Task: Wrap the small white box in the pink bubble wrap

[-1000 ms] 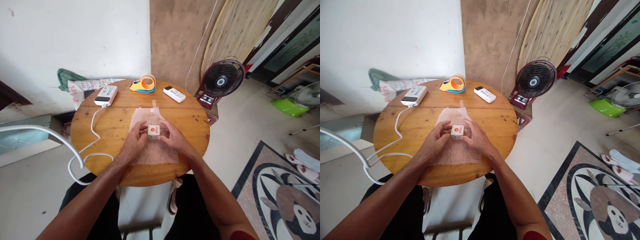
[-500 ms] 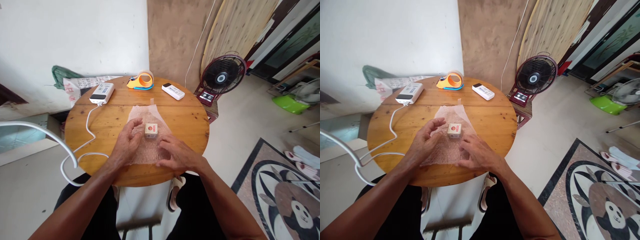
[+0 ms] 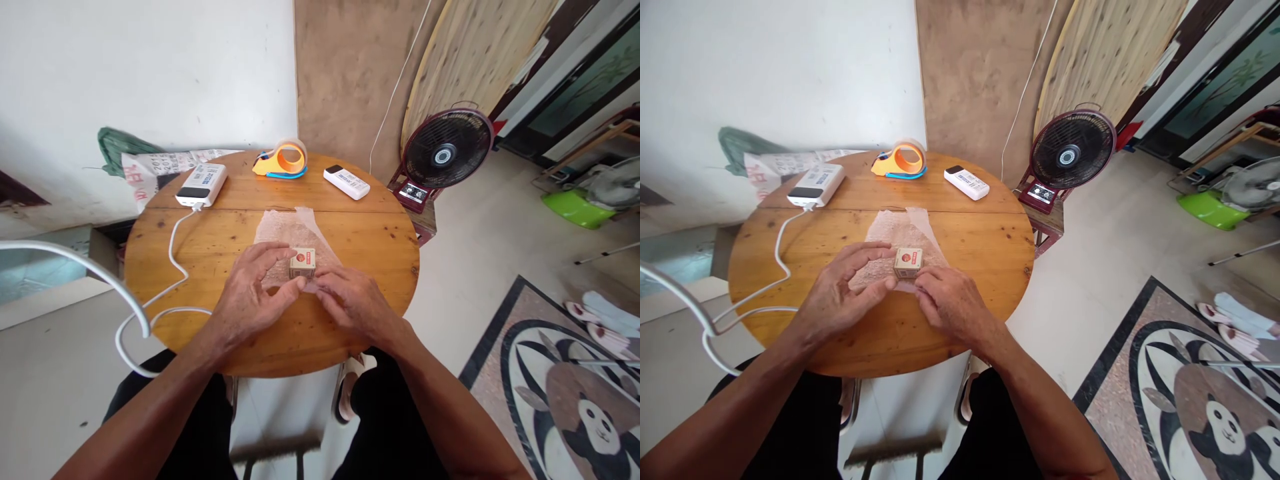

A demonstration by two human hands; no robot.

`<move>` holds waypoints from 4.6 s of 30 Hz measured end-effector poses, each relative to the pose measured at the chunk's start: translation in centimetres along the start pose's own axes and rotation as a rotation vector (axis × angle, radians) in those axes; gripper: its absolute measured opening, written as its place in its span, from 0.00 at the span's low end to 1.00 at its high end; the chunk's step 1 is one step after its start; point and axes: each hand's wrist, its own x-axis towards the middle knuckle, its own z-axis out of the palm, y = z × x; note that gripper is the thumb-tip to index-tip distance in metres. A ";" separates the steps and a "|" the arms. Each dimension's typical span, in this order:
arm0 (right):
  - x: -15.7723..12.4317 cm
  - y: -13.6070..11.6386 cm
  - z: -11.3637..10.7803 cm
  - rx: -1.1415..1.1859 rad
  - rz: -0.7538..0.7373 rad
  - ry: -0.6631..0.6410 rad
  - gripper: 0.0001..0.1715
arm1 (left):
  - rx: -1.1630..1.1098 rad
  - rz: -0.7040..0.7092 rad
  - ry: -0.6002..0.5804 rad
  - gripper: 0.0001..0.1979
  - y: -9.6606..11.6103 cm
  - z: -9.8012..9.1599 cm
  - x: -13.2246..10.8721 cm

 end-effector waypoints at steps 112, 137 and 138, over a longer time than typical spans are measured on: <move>2.0 0.6 0.8 -0.200 -0.087 -0.021 0.10 | 0.244 -0.314 -0.019 0.27 -3.8 -0.4 0.8; 2.4 -0.9 -0.1 -0.394 -0.094 -0.153 0.12 | 0.141 -0.468 -0.213 0.10 -4.0 -0.3 0.7; 2.4 -1.0 -0.1 -0.401 -0.096 -0.157 0.12 | 0.092 -0.477 -0.185 0.10 -4.1 -0.2 0.7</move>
